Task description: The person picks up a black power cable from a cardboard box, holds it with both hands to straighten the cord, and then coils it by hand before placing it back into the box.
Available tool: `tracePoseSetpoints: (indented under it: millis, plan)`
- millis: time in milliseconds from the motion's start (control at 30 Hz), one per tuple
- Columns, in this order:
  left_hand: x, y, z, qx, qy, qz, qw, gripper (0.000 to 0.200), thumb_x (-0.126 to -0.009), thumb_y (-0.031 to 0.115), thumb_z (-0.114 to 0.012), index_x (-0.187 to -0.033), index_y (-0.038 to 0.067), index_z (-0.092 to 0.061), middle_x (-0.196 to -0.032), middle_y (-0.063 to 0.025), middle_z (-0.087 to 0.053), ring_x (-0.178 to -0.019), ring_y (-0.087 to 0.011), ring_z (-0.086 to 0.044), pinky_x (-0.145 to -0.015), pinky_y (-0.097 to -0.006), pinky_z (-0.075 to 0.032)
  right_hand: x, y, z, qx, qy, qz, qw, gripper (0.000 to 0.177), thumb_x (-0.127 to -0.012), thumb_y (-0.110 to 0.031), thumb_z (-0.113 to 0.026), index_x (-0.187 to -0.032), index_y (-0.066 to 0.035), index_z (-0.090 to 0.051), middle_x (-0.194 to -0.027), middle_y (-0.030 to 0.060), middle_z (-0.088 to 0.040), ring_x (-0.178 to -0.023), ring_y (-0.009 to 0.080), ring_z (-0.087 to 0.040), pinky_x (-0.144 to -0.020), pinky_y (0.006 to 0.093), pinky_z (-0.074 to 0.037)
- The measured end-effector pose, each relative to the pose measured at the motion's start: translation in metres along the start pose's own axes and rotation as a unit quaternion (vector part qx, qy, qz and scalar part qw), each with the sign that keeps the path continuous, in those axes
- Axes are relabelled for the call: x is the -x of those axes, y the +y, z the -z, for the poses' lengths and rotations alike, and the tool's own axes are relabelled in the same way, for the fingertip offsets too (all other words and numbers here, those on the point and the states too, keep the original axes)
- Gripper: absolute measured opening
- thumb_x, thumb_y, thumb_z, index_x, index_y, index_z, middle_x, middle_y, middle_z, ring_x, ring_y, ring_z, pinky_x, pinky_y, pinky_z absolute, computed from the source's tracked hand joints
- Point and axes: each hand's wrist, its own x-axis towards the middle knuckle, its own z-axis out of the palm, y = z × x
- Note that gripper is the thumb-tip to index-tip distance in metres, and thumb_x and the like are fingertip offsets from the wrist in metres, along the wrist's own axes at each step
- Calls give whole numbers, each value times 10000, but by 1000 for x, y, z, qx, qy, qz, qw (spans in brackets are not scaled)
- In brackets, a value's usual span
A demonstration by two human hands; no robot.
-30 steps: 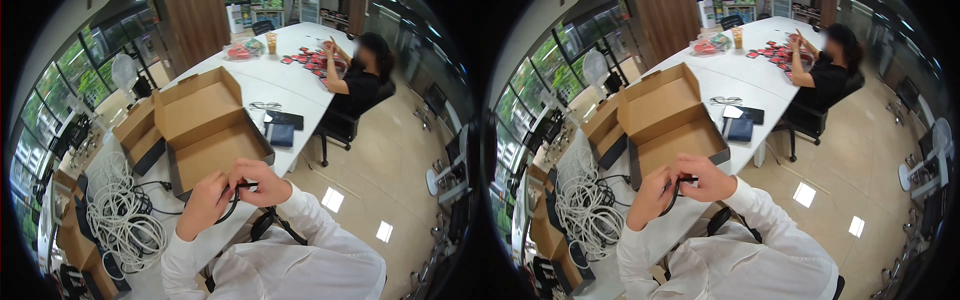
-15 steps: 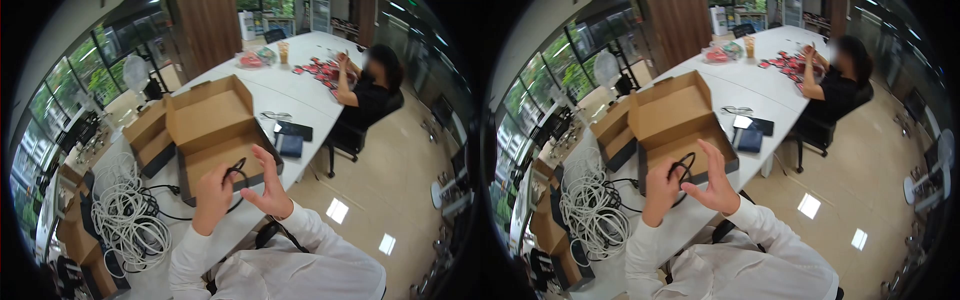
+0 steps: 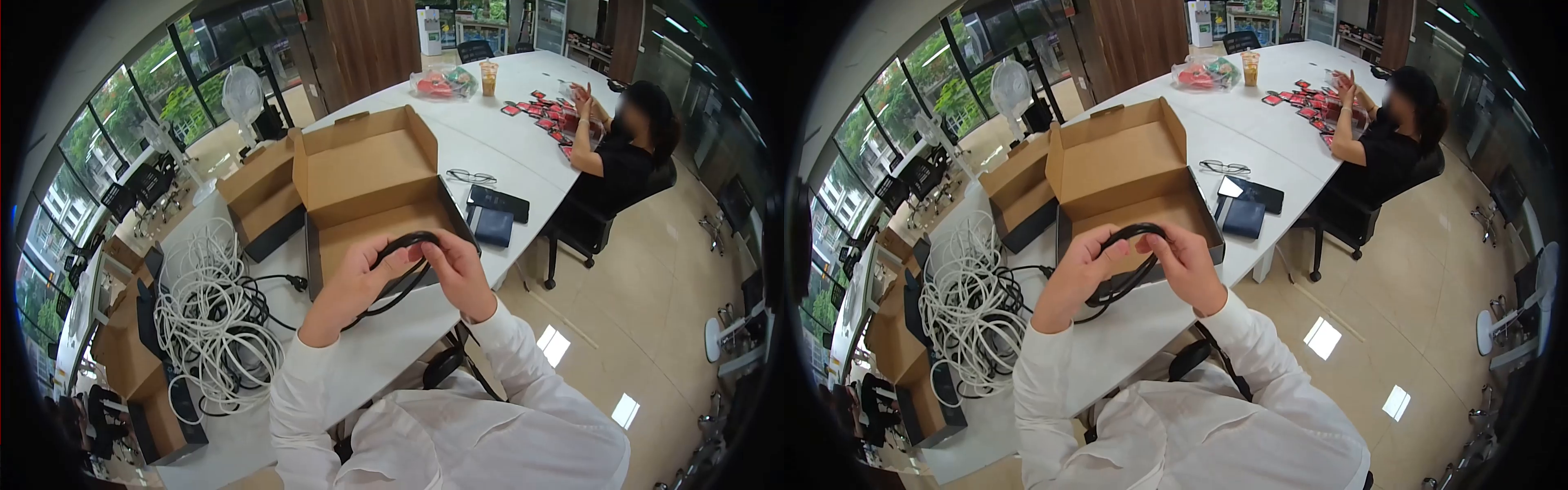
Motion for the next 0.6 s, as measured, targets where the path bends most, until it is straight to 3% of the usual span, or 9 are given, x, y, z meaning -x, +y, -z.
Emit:
tracePoseSetpoints:
  millis: [100,267,300,400,433,600]
  plan:
    - [-6,-4,18,-55,-1,-71,996,199,-1018,237,-587,-1036,39,-606,-839,78,-553,-738,9,-451,-590,-181,-360,-8,-16,0,-29,-72,-40,996,233,-1041,-86,-485,-1186,57,-599,-852,65,-655,-801,127,-632,-759,274,-521]
    - [-8,22,29,-38,-20,-51,998,233,-1036,278,-553,-919,76,-557,-717,97,-423,-596,3,-314,-516,-193,-250,-28,-40,-1,-163,-127,-107,972,262,-1076,-177,-430,-1151,23,-581,-697,7,-493,-669,113,-563,-767,309,-548]
    - [-7,22,28,-18,-19,-48,999,239,-1035,282,-554,-905,81,-550,-700,100,-396,-575,1,-287,-505,-196,-231,-31,-45,-5,-169,-114,-114,972,294,-1087,-256,-423,-1104,-17,-594,-661,-38,-383,-577,70,-441,-621,265,-497]
    - [-10,28,35,22,-1,-25,999,243,-1029,288,-567,-903,82,-544,-684,105,-354,-551,-6,-248,-489,-203,-207,-42,-47,-1,-335,-163,-185,909,336,-1089,-335,-414,-1083,-54,-598,-655,-66,-322,-533,46,-310,-484,221,-332]
    - [-10,30,36,15,9,-30,999,240,-1027,288,-571,-908,80,-554,-686,105,-366,-549,-5,-254,-487,-203,-209,-43,-52,-7,-313,-155,-191,917,366,-1086,-388,-399,-1078,-80,-596,-655,-80,-272,-529,43,-220,-460,219,-190]
    - [-4,31,38,-45,49,-92,993,220,-1012,266,-598,-959,54,-617,-725,96,-470,-579,3,-331,-505,-194,-250,-44,-57,-4,-311,-244,-232,889,370,-1072,-421,-422,-1085,-88,-584,-655,-79,-282,-528,35,-245,-463,217,-213]
